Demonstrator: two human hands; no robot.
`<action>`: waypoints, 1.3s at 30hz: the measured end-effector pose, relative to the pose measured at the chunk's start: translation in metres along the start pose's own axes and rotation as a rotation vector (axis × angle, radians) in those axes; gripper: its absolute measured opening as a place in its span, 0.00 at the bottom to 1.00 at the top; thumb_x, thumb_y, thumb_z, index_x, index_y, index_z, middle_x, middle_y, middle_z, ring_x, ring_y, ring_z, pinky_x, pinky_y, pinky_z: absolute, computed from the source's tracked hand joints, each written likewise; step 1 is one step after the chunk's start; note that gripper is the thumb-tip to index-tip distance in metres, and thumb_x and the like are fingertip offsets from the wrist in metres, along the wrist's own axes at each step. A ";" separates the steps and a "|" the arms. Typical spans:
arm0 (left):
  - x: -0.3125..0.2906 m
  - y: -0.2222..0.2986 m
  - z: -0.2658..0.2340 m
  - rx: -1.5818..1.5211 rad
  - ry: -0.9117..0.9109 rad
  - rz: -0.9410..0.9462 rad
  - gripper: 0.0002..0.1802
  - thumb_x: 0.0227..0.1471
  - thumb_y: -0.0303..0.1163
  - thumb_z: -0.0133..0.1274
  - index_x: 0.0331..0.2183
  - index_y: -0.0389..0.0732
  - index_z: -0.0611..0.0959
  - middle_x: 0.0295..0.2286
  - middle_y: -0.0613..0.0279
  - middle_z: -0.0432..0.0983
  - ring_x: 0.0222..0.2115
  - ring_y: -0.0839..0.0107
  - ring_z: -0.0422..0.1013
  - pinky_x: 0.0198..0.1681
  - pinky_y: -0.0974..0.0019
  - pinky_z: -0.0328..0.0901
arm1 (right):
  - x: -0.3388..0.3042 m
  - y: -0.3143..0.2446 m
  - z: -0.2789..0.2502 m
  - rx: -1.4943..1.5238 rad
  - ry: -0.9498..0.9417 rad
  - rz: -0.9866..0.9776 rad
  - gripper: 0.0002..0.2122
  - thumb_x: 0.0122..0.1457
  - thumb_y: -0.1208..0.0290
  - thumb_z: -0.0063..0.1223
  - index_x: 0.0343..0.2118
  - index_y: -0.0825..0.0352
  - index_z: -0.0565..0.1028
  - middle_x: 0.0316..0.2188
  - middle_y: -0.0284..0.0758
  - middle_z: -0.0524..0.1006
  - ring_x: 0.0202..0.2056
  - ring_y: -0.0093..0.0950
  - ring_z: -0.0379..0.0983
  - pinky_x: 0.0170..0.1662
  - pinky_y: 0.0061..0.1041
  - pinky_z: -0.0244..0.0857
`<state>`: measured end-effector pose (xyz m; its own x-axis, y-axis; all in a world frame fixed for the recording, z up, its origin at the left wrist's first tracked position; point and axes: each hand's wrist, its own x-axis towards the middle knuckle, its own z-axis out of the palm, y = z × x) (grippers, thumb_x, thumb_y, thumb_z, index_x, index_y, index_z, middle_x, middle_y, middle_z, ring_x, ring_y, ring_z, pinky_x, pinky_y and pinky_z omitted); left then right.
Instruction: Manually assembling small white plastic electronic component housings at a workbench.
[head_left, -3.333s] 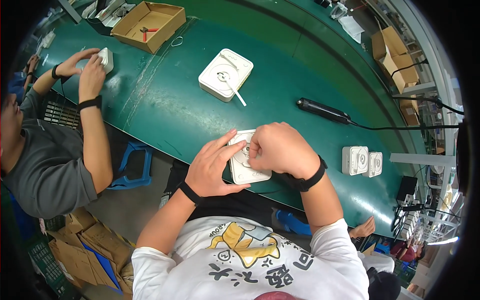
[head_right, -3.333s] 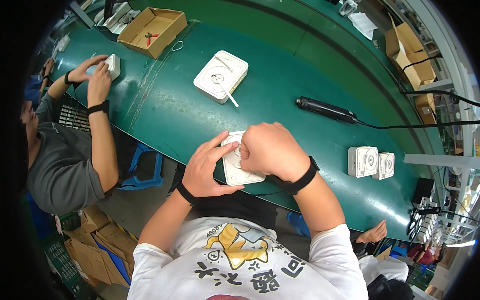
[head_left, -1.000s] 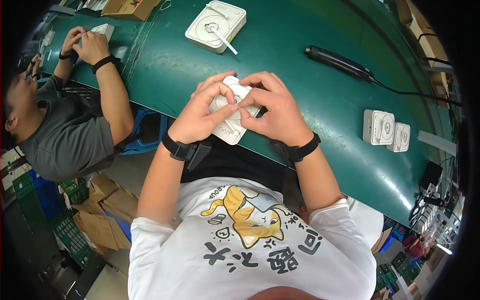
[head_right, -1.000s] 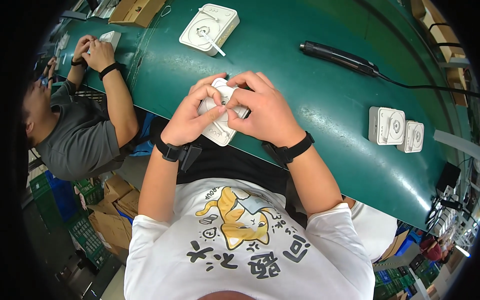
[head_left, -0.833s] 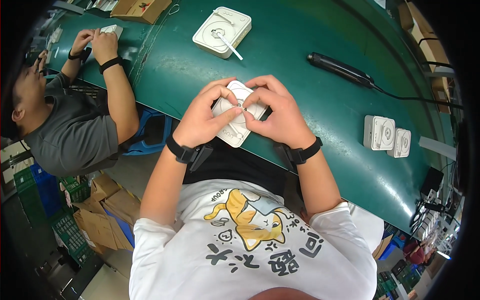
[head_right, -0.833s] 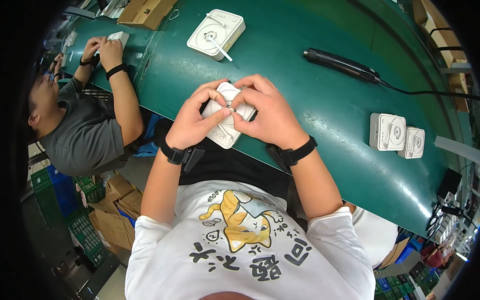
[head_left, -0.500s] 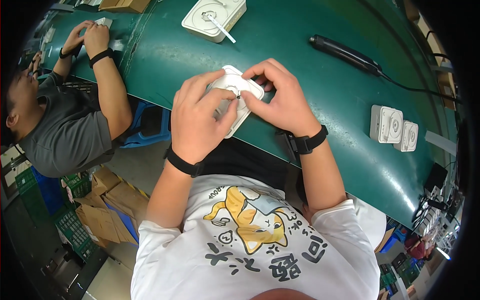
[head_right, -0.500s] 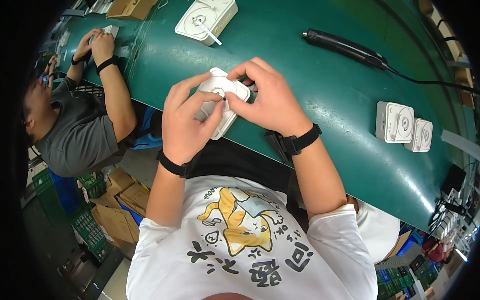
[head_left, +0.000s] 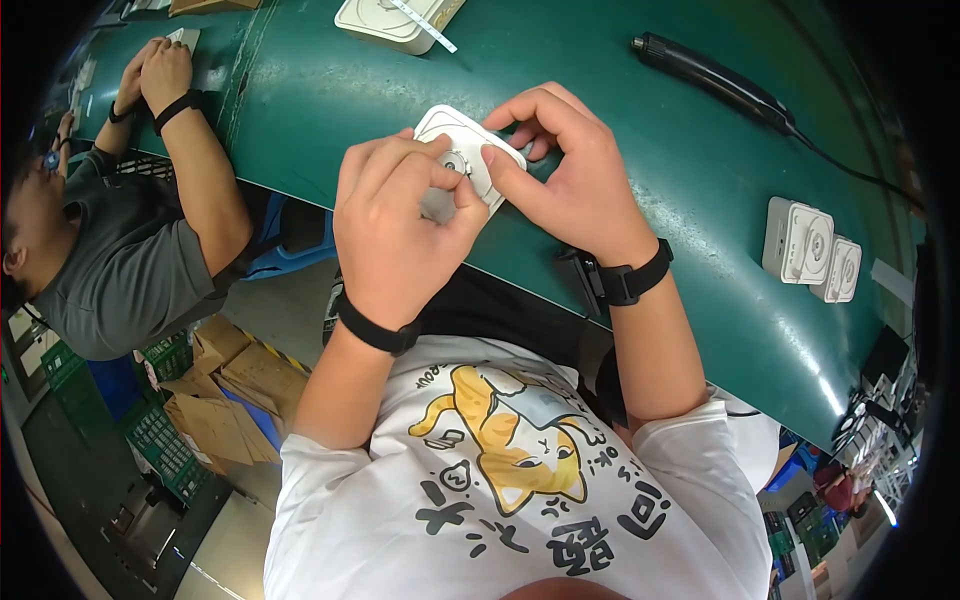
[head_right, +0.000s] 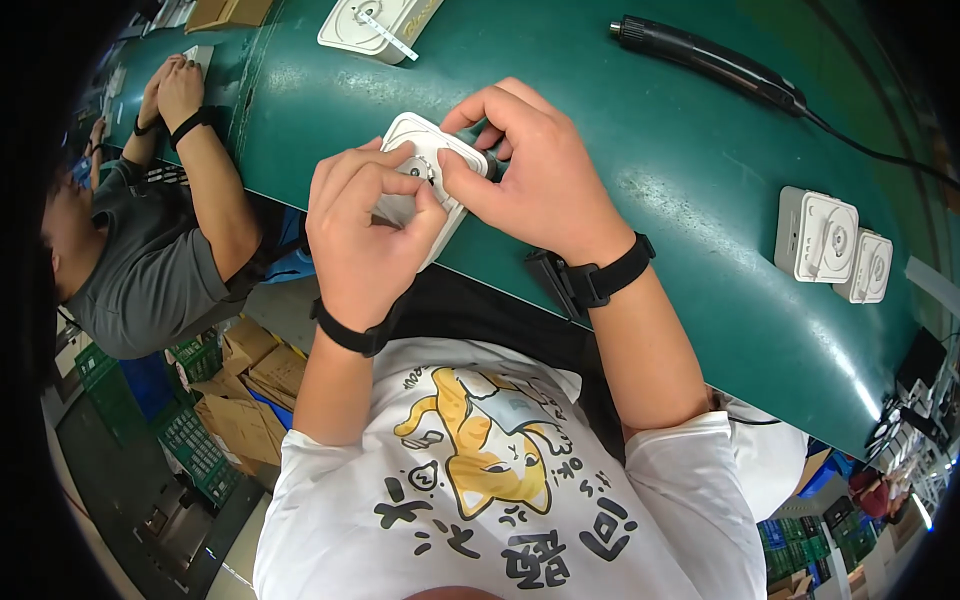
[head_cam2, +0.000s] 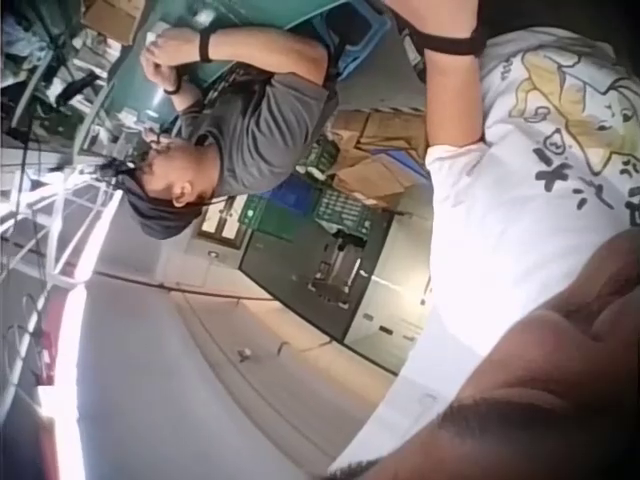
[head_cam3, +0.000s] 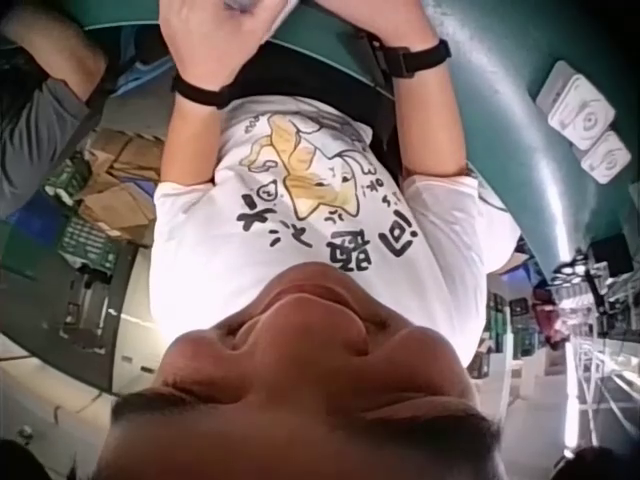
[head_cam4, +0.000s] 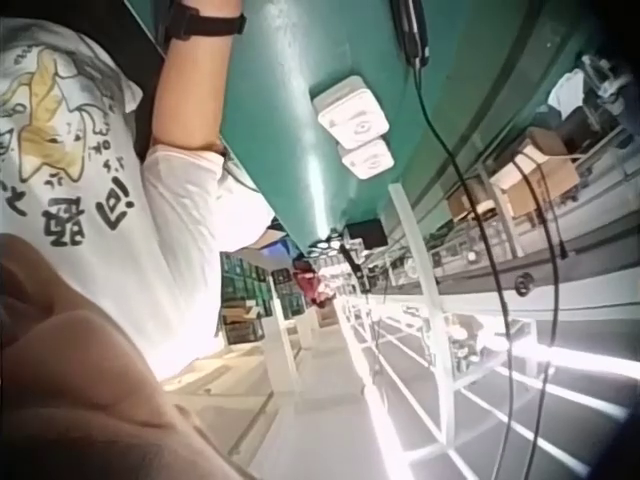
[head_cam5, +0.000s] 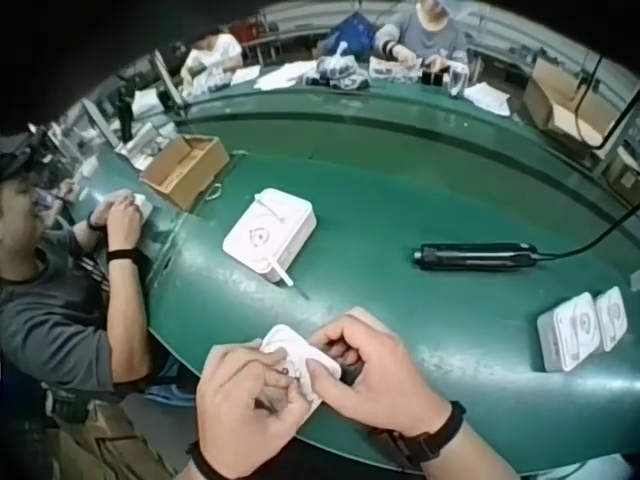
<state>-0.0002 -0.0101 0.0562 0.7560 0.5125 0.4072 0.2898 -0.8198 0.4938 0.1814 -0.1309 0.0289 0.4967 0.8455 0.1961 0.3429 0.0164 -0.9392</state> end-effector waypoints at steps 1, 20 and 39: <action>0.001 -0.002 -0.003 -0.035 -0.027 -0.002 0.11 0.49 0.22 0.74 0.35 0.43 0.89 0.47 0.57 0.90 0.53 0.50 0.84 0.57 0.51 0.79 | 0.000 0.000 0.000 -0.003 0.001 0.001 0.10 0.64 0.74 0.75 0.46 0.66 0.87 0.42 0.30 0.83 0.40 0.22 0.79 0.42 0.24 0.72; -0.001 -0.029 -0.001 -0.452 -0.140 -0.210 0.27 0.59 0.26 0.73 0.60 0.42 0.89 0.66 0.42 0.78 0.65 0.47 0.78 0.68 0.51 0.73 | -0.003 -0.001 0.002 -0.036 0.003 -0.031 0.09 0.60 0.77 0.74 0.42 0.64 0.86 0.52 0.34 0.85 0.42 0.23 0.77 0.43 0.24 0.72; 0.000 -0.032 0.020 -0.292 -0.063 -0.073 0.25 0.56 0.33 0.71 0.56 0.47 0.90 0.68 0.45 0.79 0.60 0.42 0.81 0.63 0.45 0.73 | -0.004 -0.002 0.012 -0.106 0.008 -0.006 0.09 0.58 0.74 0.77 0.36 0.64 0.83 0.54 0.36 0.84 0.43 0.25 0.78 0.44 0.26 0.73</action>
<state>0.0018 0.0106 0.0253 0.7770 0.5429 0.3187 0.1704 -0.6687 0.7237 0.1692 -0.1280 0.0266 0.5008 0.8410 0.2044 0.4279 -0.0353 -0.9031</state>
